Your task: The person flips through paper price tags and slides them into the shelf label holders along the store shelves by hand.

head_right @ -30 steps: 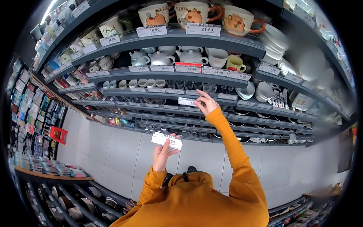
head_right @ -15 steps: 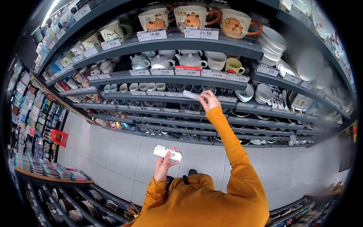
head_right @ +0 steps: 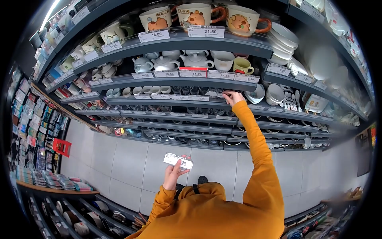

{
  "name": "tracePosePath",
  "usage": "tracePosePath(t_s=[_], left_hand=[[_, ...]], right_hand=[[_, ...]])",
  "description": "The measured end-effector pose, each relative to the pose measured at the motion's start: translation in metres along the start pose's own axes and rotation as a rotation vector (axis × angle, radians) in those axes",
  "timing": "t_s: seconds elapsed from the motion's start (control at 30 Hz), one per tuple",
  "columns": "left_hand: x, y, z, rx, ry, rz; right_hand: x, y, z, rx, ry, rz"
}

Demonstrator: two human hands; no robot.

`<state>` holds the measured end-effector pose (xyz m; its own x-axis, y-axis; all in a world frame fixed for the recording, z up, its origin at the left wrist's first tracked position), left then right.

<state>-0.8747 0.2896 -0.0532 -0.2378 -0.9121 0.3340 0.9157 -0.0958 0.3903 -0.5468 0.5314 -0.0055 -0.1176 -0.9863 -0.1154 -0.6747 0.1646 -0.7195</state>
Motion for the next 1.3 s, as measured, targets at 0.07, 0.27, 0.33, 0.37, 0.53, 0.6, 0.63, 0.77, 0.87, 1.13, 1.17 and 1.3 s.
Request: tracePosePath(t_s=[0.07, 0.27, 0.33, 0.37, 0.53, 0.6, 0.63, 0.77, 0.87, 1.13, 1.17, 1.3], left_hand=[[0.000, 0.000, -0.001, 0.004, 0.004, -0.004], [0.003, -0.004, -0.003, 0.008, 0.007, 0.012], [0.004, -0.004, -0.005, 0.008, 0.005, 0.015], [0.004, -0.004, -0.005, 0.005, 0.005, 0.013], [0.002, -0.005, -0.008, 0.016, 0.001, 0.001], [0.000, -0.004, -0.007, 0.011, 0.000, -0.008], [0.000, -0.003, -0.007, 0.009, -0.001, -0.009], [-0.001, -0.003, -0.007, 0.008, -0.003, -0.008], [-0.001, -0.003, -0.008, 0.010, -0.006, -0.006], [-0.005, -0.002, -0.011, 0.025, -0.013, -0.015], [-0.006, -0.001, -0.011, 0.025, -0.012, -0.018], [-0.008, 0.001, -0.011, 0.022, -0.023, -0.026]], right_hand=[[-0.005, 0.005, 0.008, -0.041, 0.003, -0.024], [-0.006, 0.008, 0.009, -0.162, 0.009, -0.078], [-0.006, 0.006, 0.010, -0.171, 0.010, -0.067], [-0.006, 0.004, 0.010, -0.176, 0.011, -0.061], [-0.007, 0.005, 0.009, -0.232, 0.041, -0.096], [-0.007, 0.005, 0.007, -0.247, 0.055, -0.112], [-0.007, 0.005, 0.006, -0.264, 0.047, -0.112], [-0.009, 0.004, 0.013, -0.290, 0.055, -0.120], [-0.009, 0.002, 0.013, -0.165, 0.012, -0.132], [-0.001, -0.005, 0.007, 0.216, -0.084, -0.085], [0.001, -0.007, 0.005, 0.231, -0.081, -0.071], [0.008, -0.014, -0.007, 0.246, -0.136, -0.039]])
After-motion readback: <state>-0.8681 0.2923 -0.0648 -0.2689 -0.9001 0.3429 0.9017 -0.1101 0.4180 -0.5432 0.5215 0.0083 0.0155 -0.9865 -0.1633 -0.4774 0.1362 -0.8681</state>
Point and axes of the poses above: each hand's wrist, its own x-axis away from the middle knuckle, its own y-axis out of the palm, z = x × y, the point moved 9 cm from there along -x, towards the middle knuckle, and after that the axes turned 2 degrees about y, right-handed, at the moved point
